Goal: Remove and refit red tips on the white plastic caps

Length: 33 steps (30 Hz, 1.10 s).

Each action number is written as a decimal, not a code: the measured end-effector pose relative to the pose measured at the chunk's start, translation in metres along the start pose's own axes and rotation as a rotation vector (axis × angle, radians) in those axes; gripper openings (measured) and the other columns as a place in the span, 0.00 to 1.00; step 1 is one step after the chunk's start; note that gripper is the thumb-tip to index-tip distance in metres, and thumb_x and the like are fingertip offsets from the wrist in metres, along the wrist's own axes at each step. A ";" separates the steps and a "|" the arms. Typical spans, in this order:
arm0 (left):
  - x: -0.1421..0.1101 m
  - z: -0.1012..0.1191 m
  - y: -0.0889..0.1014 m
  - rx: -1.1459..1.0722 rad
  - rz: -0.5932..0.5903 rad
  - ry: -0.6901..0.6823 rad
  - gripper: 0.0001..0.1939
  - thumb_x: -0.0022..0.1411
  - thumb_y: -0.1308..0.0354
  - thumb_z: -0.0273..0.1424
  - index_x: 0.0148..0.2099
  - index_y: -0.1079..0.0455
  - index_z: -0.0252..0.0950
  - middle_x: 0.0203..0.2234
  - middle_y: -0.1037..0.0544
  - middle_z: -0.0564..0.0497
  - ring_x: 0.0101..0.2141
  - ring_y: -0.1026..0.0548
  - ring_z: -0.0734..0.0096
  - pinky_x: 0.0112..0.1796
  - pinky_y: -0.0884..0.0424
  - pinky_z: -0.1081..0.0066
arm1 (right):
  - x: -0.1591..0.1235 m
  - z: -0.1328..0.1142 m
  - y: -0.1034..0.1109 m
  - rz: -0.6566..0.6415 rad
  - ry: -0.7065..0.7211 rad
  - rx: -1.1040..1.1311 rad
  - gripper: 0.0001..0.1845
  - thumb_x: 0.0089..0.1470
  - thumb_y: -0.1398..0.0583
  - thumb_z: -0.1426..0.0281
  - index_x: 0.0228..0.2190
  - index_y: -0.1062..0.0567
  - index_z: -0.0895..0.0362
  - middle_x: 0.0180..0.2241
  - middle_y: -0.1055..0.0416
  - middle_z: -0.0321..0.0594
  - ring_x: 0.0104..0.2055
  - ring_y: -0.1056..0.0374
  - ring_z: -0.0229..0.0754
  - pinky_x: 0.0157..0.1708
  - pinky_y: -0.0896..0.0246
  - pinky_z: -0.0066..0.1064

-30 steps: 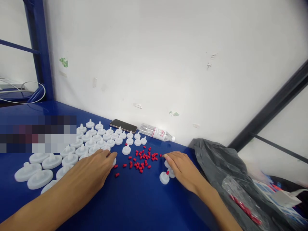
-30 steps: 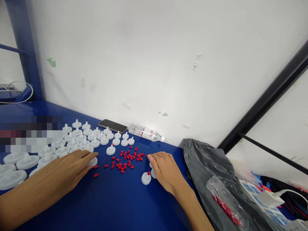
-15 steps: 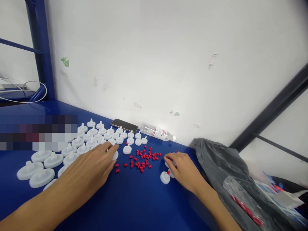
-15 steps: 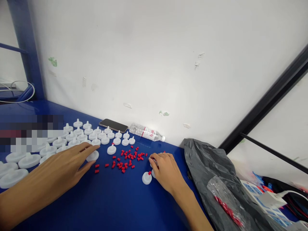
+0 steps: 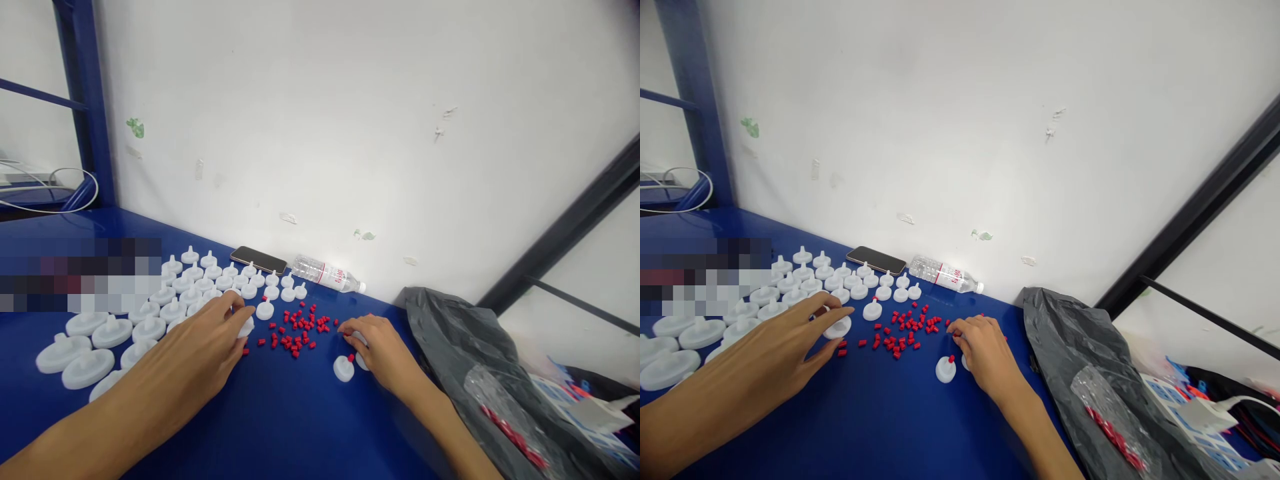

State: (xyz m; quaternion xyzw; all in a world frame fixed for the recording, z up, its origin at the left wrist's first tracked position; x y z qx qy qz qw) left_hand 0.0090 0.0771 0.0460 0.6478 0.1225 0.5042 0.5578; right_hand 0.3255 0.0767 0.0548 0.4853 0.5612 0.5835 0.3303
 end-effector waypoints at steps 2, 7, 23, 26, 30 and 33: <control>0.000 0.004 0.005 -0.010 0.100 -0.055 0.20 0.74 0.57 0.26 0.54 0.24 0.32 0.50 0.22 0.34 0.48 0.17 0.49 0.38 0.17 0.60 | 0.001 0.000 -0.001 0.017 0.032 0.007 0.11 0.71 0.39 0.74 0.45 0.17 0.50 0.43 0.16 0.37 0.48 0.22 0.49 0.58 0.36 0.47; 0.003 0.017 0.018 -0.037 0.132 -0.075 0.19 0.76 0.55 0.28 0.56 0.23 0.36 0.48 0.20 0.38 0.44 0.16 0.53 0.40 0.17 0.60 | 0.000 -0.001 -0.001 0.085 0.097 0.035 0.09 0.72 0.38 0.73 0.45 0.16 0.50 0.42 0.16 0.37 0.48 0.22 0.49 0.57 0.36 0.46; -0.004 0.043 0.022 -0.071 0.025 -0.151 0.15 0.72 0.37 0.28 0.59 0.25 0.42 0.54 0.18 0.43 0.48 0.13 0.51 0.40 0.12 0.57 | -0.025 -0.066 0.035 0.463 0.316 0.243 0.09 0.73 0.39 0.73 0.50 0.21 0.49 0.44 0.16 0.36 0.44 0.20 0.43 0.48 0.28 0.35; -0.005 0.047 0.025 -0.081 0.061 -0.168 0.14 0.73 0.38 0.28 0.60 0.26 0.41 0.51 0.16 0.45 0.42 0.11 0.54 0.35 0.13 0.60 | -0.029 -0.088 0.026 0.438 0.441 0.189 0.15 0.74 0.41 0.75 0.57 0.25 0.51 0.43 0.16 0.38 0.41 0.22 0.42 0.45 0.30 0.36; -0.003 0.054 0.027 -0.064 0.000 -0.190 0.20 0.66 0.33 0.22 0.58 0.25 0.41 0.47 0.14 0.49 0.38 0.11 0.57 0.30 0.14 0.64 | -0.034 -0.103 0.014 0.385 0.477 0.191 0.23 0.74 0.41 0.72 0.67 0.36 0.53 0.43 0.16 0.39 0.39 0.24 0.44 0.48 0.31 0.39; -0.003 0.058 0.025 -0.007 -0.001 -0.243 0.25 0.60 0.29 0.18 0.57 0.23 0.40 0.47 0.14 0.48 0.41 0.11 0.53 0.30 0.13 0.63 | -0.035 -0.104 0.013 0.382 0.472 0.235 0.25 0.75 0.42 0.72 0.68 0.38 0.52 0.43 0.16 0.37 0.39 0.23 0.43 0.51 0.32 0.40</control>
Point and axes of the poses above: each hand's wrist, its own x-axis towards the middle knuckle, its own y-axis out of the back of the hand, z = x × y, the point moved 4 cm from there along x, towards the middle knuckle
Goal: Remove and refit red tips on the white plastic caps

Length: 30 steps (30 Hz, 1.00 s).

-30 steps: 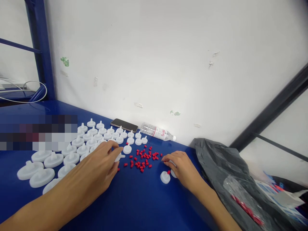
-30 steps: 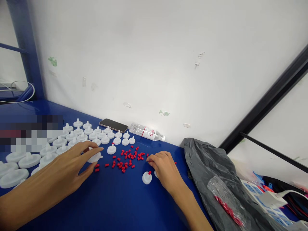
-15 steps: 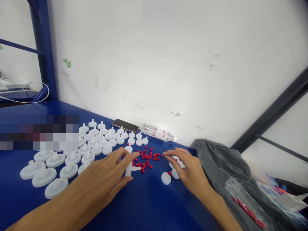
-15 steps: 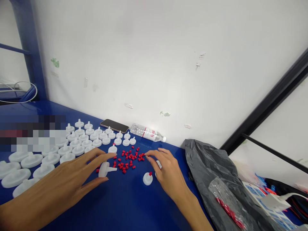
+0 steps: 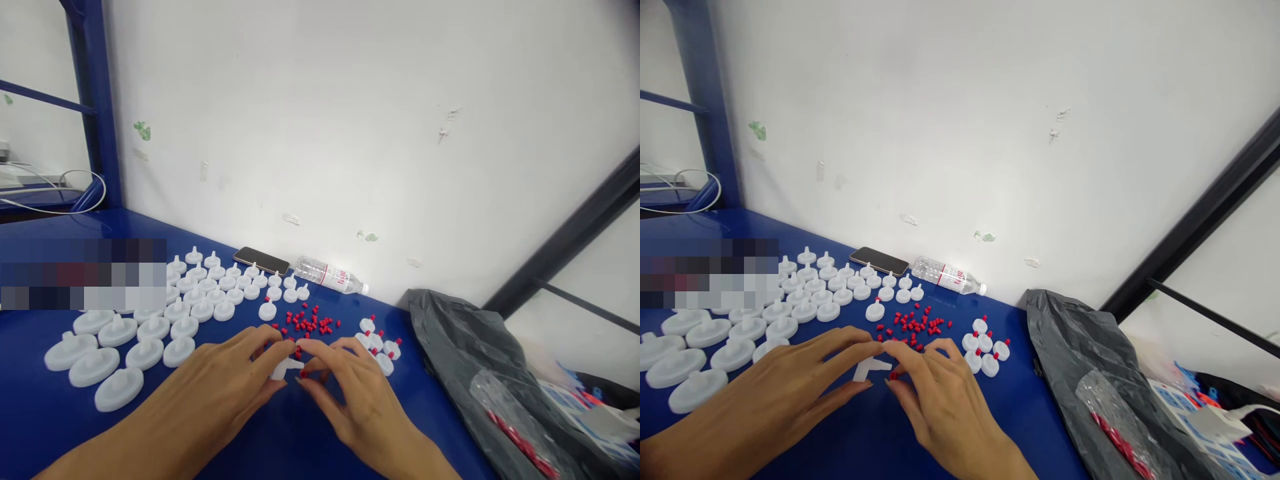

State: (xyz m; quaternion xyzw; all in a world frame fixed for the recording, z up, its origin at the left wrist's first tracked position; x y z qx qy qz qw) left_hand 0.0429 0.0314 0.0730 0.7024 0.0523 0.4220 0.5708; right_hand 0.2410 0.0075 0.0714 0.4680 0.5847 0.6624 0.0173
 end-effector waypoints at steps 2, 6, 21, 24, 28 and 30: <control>-0.001 0.001 -0.002 0.018 0.009 -0.019 0.27 0.58 0.28 0.18 0.58 0.23 0.41 0.47 0.14 0.48 0.40 0.12 0.54 0.29 0.13 0.62 | 0.001 0.000 0.002 0.016 -0.001 -0.001 0.24 0.75 0.41 0.72 0.67 0.38 0.51 0.44 0.16 0.36 0.39 0.23 0.42 0.51 0.33 0.39; 0.000 0.006 -0.002 0.028 0.040 -0.075 0.32 0.55 0.25 0.19 0.60 0.24 0.42 0.44 0.14 0.50 0.35 0.13 0.56 0.24 0.16 0.65 | 0.001 -0.001 0.003 -0.005 0.010 -0.004 0.22 0.74 0.40 0.72 0.65 0.36 0.51 0.43 0.16 0.35 0.36 0.23 0.40 0.50 0.34 0.38; 0.001 0.011 0.000 0.019 -0.064 -0.077 0.23 0.63 0.26 0.26 0.59 0.23 0.40 0.40 0.15 0.49 0.34 0.14 0.56 0.24 0.19 0.65 | 0.000 0.004 0.003 0.033 -0.106 0.137 0.19 0.74 0.39 0.66 0.63 0.29 0.44 0.41 0.17 0.33 0.39 0.23 0.39 0.45 0.26 0.30; -0.002 0.009 -0.003 -0.035 -0.038 -0.061 0.21 0.65 0.28 0.25 0.59 0.24 0.42 0.45 0.15 0.48 0.38 0.13 0.58 0.27 0.20 0.68 | 0.001 0.007 0.003 0.058 -0.146 0.212 0.19 0.73 0.37 0.62 0.62 0.27 0.44 0.41 0.17 0.31 0.38 0.23 0.37 0.43 0.27 0.27; -0.009 0.003 0.000 -0.077 0.106 -0.008 0.15 0.82 0.47 0.38 0.64 0.28 0.45 0.51 0.14 0.49 0.44 0.13 0.61 0.34 0.18 0.69 | 0.003 0.010 0.004 0.051 -0.240 0.263 0.10 0.72 0.36 0.59 0.51 0.19 0.45 0.38 0.16 0.28 0.36 0.22 0.35 0.40 0.29 0.25; -0.012 0.003 0.004 -0.068 0.187 0.013 0.21 0.84 0.58 0.45 0.64 0.29 0.45 0.50 0.14 0.50 0.44 0.12 0.62 0.38 0.17 0.68 | 0.004 0.007 0.005 0.039 -0.225 0.218 0.10 0.75 0.40 0.59 0.43 0.19 0.48 0.35 0.17 0.29 0.34 0.23 0.35 0.36 0.31 0.26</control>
Point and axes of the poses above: each hand's wrist, its own x-axis towards the middle knuckle, its own y-axis out of the back of the hand, z = x × y, the point moved 4 cm from there along x, towards the middle knuckle
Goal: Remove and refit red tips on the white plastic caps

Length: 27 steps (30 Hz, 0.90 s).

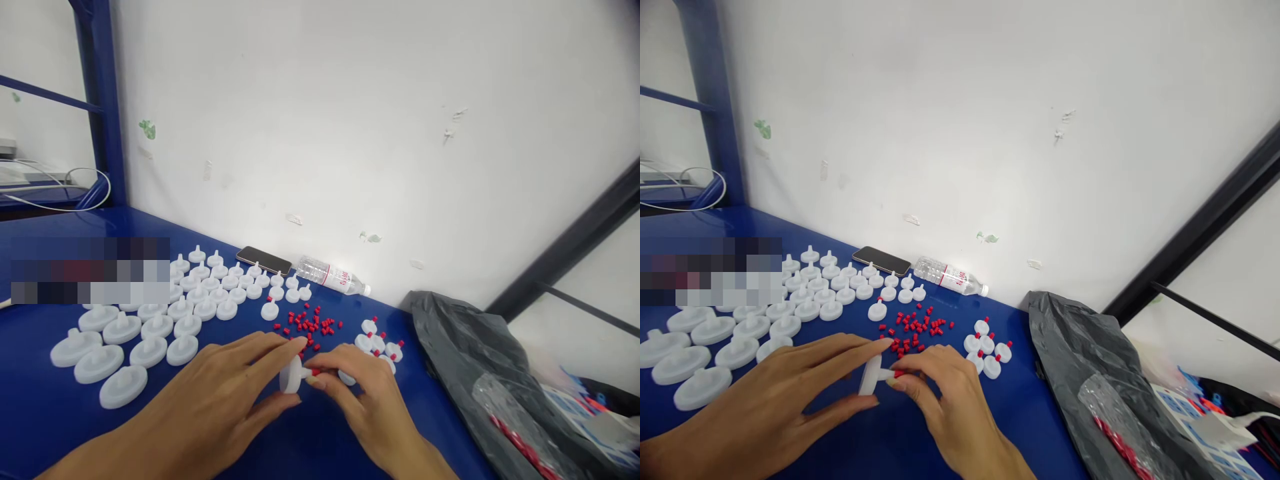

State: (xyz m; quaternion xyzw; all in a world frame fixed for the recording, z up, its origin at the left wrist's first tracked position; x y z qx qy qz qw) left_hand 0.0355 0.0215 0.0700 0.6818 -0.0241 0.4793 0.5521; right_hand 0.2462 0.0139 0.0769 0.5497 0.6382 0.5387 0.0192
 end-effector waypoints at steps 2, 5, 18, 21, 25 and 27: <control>-0.002 0.001 0.003 0.005 0.041 -0.005 0.23 0.84 0.61 0.47 0.62 0.29 0.45 0.49 0.13 0.50 0.44 0.13 0.64 0.40 0.17 0.69 | -0.001 -0.005 -0.001 -0.006 0.037 -0.042 0.16 0.78 0.44 0.59 0.39 0.23 0.50 0.33 0.20 0.29 0.32 0.25 0.35 0.33 0.34 0.26; -0.004 0.006 0.005 -0.011 0.045 -0.050 0.21 0.85 0.62 0.44 0.62 0.30 0.45 0.49 0.14 0.50 0.45 0.13 0.65 0.39 0.18 0.71 | -0.005 -0.014 -0.003 -0.032 0.097 -0.097 0.19 0.80 0.51 0.60 0.37 0.29 0.50 0.30 0.24 0.30 0.30 0.28 0.35 0.32 0.34 0.27; -0.010 0.014 0.004 -0.040 0.067 -0.021 0.22 0.84 0.59 0.45 0.58 0.25 0.46 0.47 0.12 0.51 0.44 0.12 0.66 0.42 0.14 0.73 | -0.013 -0.014 -0.010 -0.141 0.173 -0.155 0.11 0.76 0.51 0.73 0.37 0.41 0.49 0.30 0.31 0.29 0.29 0.34 0.36 0.32 0.39 0.27; -0.011 0.013 0.001 -0.051 0.040 -0.005 0.25 0.84 0.60 0.47 0.56 0.22 0.45 0.46 0.11 0.50 0.43 0.12 0.66 0.42 0.15 0.75 | -0.016 -0.011 -0.011 -0.167 0.154 -0.136 0.11 0.72 0.50 0.77 0.36 0.41 0.49 0.29 0.31 0.29 0.29 0.34 0.36 0.32 0.41 0.27; -0.009 0.014 0.000 -0.097 0.014 0.005 0.28 0.83 0.61 0.49 0.54 0.20 0.45 0.44 0.10 0.53 0.40 0.11 0.67 0.41 0.15 0.76 | -0.017 -0.007 -0.014 -0.233 0.102 -0.114 0.12 0.70 0.50 0.78 0.35 0.40 0.50 0.29 0.30 0.30 0.29 0.34 0.37 0.31 0.41 0.28; -0.007 0.014 -0.001 -0.104 0.001 0.008 0.30 0.83 0.62 0.50 0.53 0.18 0.45 0.43 0.10 0.53 0.38 0.11 0.67 0.41 0.15 0.75 | -0.018 -0.004 -0.015 -0.284 0.039 -0.100 0.12 0.71 0.51 0.77 0.34 0.39 0.50 0.30 0.29 0.31 0.31 0.32 0.38 0.33 0.40 0.28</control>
Point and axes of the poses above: each hand's wrist, its own x-axis towards the middle knuckle, its own y-axis out of the back of the hand, z = x × y, the point moved 4 cm from there along x, towards the middle knuckle
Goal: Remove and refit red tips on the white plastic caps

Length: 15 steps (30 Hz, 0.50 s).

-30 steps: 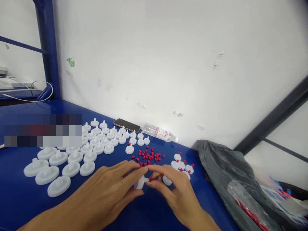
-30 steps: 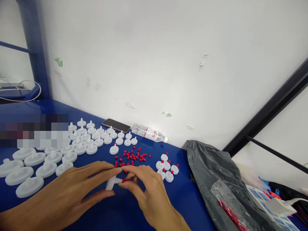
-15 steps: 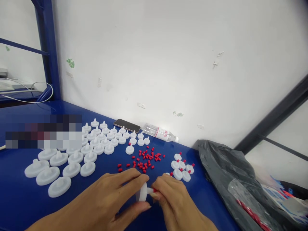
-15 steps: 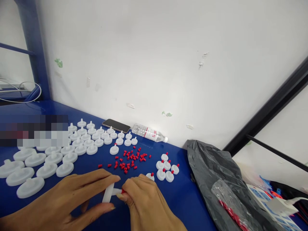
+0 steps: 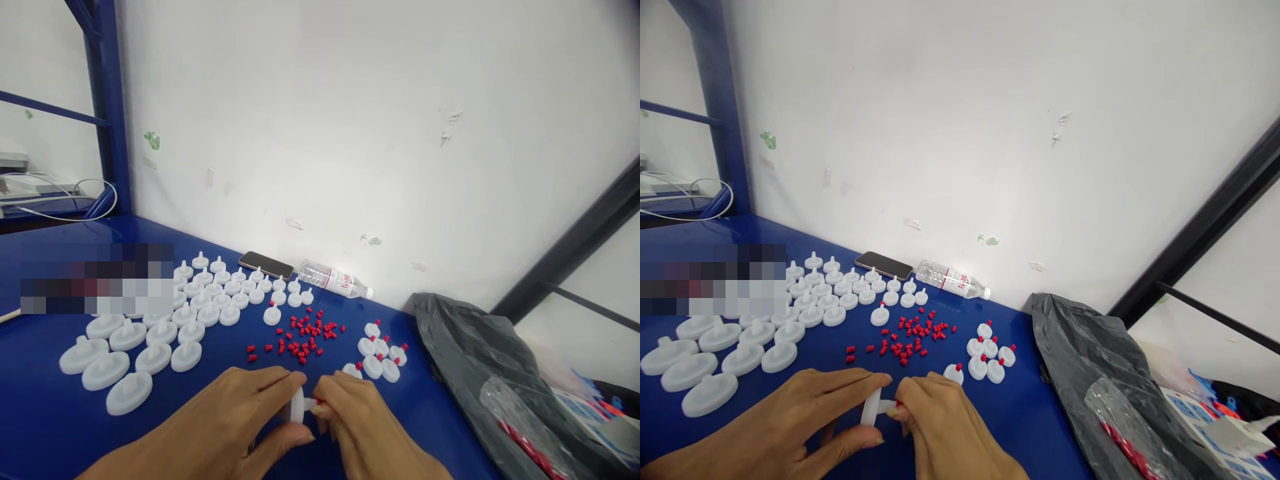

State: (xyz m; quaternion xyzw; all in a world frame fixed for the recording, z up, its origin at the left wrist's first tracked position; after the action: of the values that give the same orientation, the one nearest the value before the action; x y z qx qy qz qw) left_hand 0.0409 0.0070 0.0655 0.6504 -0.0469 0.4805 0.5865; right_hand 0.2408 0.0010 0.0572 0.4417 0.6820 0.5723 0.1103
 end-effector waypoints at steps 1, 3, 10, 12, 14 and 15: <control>0.000 0.000 0.000 0.004 -0.008 0.012 0.31 0.83 0.61 0.51 0.53 0.18 0.46 0.43 0.10 0.53 0.39 0.11 0.66 0.41 0.14 0.74 | -0.001 0.001 -0.001 -0.024 -0.034 0.013 0.12 0.71 0.51 0.77 0.34 0.38 0.50 0.31 0.28 0.32 0.32 0.32 0.38 0.34 0.38 0.28; 0.001 -0.001 0.001 0.013 -0.020 0.038 0.30 0.83 0.61 0.51 0.54 0.18 0.46 0.43 0.10 0.53 0.40 0.11 0.64 0.39 0.14 0.72 | -0.003 0.003 -0.003 -0.061 -0.097 0.031 0.12 0.72 0.51 0.76 0.35 0.37 0.50 0.32 0.28 0.33 0.35 0.30 0.39 0.38 0.36 0.28; 0.002 0.003 0.002 -0.018 -0.032 -0.008 0.35 0.83 0.65 0.51 0.48 0.17 0.46 0.40 0.10 0.55 0.35 0.11 0.67 0.37 0.15 0.74 | -0.015 0.007 -0.012 -0.101 -0.195 0.031 0.09 0.75 0.49 0.72 0.42 0.32 0.48 0.39 0.27 0.35 0.43 0.26 0.41 0.44 0.32 0.29; 0.004 0.001 0.001 -0.005 -0.052 -0.017 0.35 0.83 0.66 0.51 0.49 0.17 0.45 0.40 0.10 0.55 0.36 0.11 0.67 0.36 0.15 0.74 | -0.011 0.005 -0.010 -0.066 -0.136 -0.004 0.11 0.77 0.51 0.70 0.40 0.32 0.49 0.36 0.27 0.34 0.40 0.27 0.41 0.42 0.33 0.29; 0.007 -0.001 0.000 0.039 -0.051 -0.044 0.36 0.84 0.67 0.50 0.50 0.17 0.43 0.41 0.10 0.52 0.36 0.11 0.66 0.35 0.16 0.72 | -0.004 0.000 -0.003 -0.024 -0.045 -0.040 0.14 0.79 0.53 0.68 0.39 0.33 0.50 0.34 0.26 0.32 0.35 0.29 0.39 0.43 0.34 0.29; 0.009 -0.002 0.000 0.072 -0.043 -0.064 0.36 0.84 0.68 0.50 0.50 0.17 0.42 0.41 0.10 0.51 0.35 0.11 0.64 0.33 0.16 0.71 | 0.000 -0.002 0.002 0.005 -0.006 -0.060 0.15 0.79 0.53 0.67 0.38 0.32 0.50 0.33 0.26 0.31 0.34 0.30 0.38 0.44 0.36 0.30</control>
State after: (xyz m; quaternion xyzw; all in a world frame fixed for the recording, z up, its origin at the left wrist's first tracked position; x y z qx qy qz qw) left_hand 0.0446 0.0127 0.0712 0.6869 -0.0344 0.4481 0.5712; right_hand 0.2406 -0.0007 0.0600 0.4413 0.6632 0.5916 0.1242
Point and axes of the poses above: each hand's wrist, its own x-axis towards the middle knuckle, its own y-axis out of the back of the hand, z = x × y, the point moved 4 cm from there along x, towards the middle knuckle
